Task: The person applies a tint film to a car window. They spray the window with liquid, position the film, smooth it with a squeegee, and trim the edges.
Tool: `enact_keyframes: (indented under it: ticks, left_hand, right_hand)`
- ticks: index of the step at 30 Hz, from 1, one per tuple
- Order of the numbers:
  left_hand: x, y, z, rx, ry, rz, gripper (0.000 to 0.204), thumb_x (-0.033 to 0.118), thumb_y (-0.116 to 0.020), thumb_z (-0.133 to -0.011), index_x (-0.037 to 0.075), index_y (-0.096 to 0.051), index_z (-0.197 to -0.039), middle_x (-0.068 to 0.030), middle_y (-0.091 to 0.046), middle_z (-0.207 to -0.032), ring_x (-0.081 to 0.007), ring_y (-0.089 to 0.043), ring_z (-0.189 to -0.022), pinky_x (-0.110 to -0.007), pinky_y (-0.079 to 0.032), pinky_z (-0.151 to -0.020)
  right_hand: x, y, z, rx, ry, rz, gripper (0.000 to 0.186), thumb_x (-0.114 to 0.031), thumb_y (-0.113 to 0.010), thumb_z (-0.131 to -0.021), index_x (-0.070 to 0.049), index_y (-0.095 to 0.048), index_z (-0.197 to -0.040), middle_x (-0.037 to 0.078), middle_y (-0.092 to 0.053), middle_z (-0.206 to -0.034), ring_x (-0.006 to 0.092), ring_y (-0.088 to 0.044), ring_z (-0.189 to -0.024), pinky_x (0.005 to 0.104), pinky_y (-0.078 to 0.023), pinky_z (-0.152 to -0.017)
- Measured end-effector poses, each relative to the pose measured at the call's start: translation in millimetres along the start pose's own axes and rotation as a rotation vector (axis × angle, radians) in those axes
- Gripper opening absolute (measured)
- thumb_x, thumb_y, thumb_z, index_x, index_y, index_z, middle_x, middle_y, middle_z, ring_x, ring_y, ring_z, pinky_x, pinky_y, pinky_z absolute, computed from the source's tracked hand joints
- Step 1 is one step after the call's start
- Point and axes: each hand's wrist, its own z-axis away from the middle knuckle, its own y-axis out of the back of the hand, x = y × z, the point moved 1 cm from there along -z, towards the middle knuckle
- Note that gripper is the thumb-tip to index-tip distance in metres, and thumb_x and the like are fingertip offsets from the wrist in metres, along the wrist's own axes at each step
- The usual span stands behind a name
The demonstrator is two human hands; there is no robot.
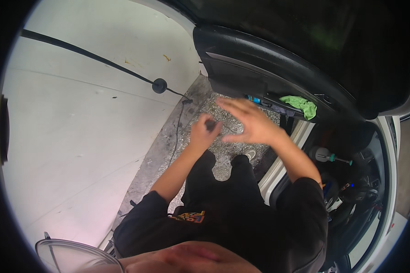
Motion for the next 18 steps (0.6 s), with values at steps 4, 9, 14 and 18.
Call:
enact_keyframes:
  ticks: [4, 9, 14, 18]
  left_hand:
    - [92.0, -27.4, -39.9, -0.029, -0.622, -0.141, 0.032, 0.014, -0.064, -0.073, 0.005, -0.05, -0.1, -0.0143, -0.061, -0.082, -0.0318, -0.062, -0.074, -0.04, -0.052, -0.064]
    - [147.0, -27.6, -55.0, -0.032, -0.84, -0.101, 0.048, 0.021, -0.069, -0.071, 0.007, -0.05, -0.113, -0.0115, -0.054, -0.108, -0.0315, -0.056, -0.097, -0.042, -0.047, -0.084]
    - [128.0, 52.8, -82.0, 0.253, -1.012, -0.219, 0.031, 0.018, -0.068, -0.07, 0.007, -0.059, -0.097, -0.0095, -0.06, -0.103, -0.0293, -0.056, -0.098, -0.043, -0.044, -0.087]
    - [171.1, 151.3, -127.7, 0.742, -1.391, -0.385, 0.025, 0.018, -0.06, -0.08, 0.005, -0.057, -0.101, -0.0124, -0.057, -0.104, -0.0302, -0.053, -0.103, -0.042, -0.041, -0.089]
  right_hand:
    - [-2.3, -34.0, 30.3, 0.709, -0.093, -0.5, 0.038, -0.013, -0.056, -0.086, -0.001, -0.05, -0.122, 0.019, -0.051, -0.126, 0.0291, -0.048, -0.119, 0.0379, -0.039, -0.097]
    - [-7.7, 15.2, 28.6, 1.378, 0.018, -0.83, 0.019, -0.025, -0.045, -0.097, -0.006, -0.046, -0.096, 0.011, -0.058, -0.088, 0.0237, -0.06, -0.086, 0.0421, -0.047, -0.083]
    - [-16.9, 101.0, 37.1, 1.284, 0.641, -0.407, 0.034, -0.042, -0.047, -0.093, -0.008, -0.045, -0.089, 0.003, -0.043, -0.055, 0.0142, -0.043, -0.046, 0.0315, -0.042, -0.043]
    - [7.6, 114.3, -14.5, 1.219, 0.778, -0.203, 0.031, -0.024, -0.06, -0.088, -0.002, -0.046, -0.072, 0.007, -0.05, -0.054, 0.017, -0.047, -0.046, 0.0322, -0.046, -0.047]
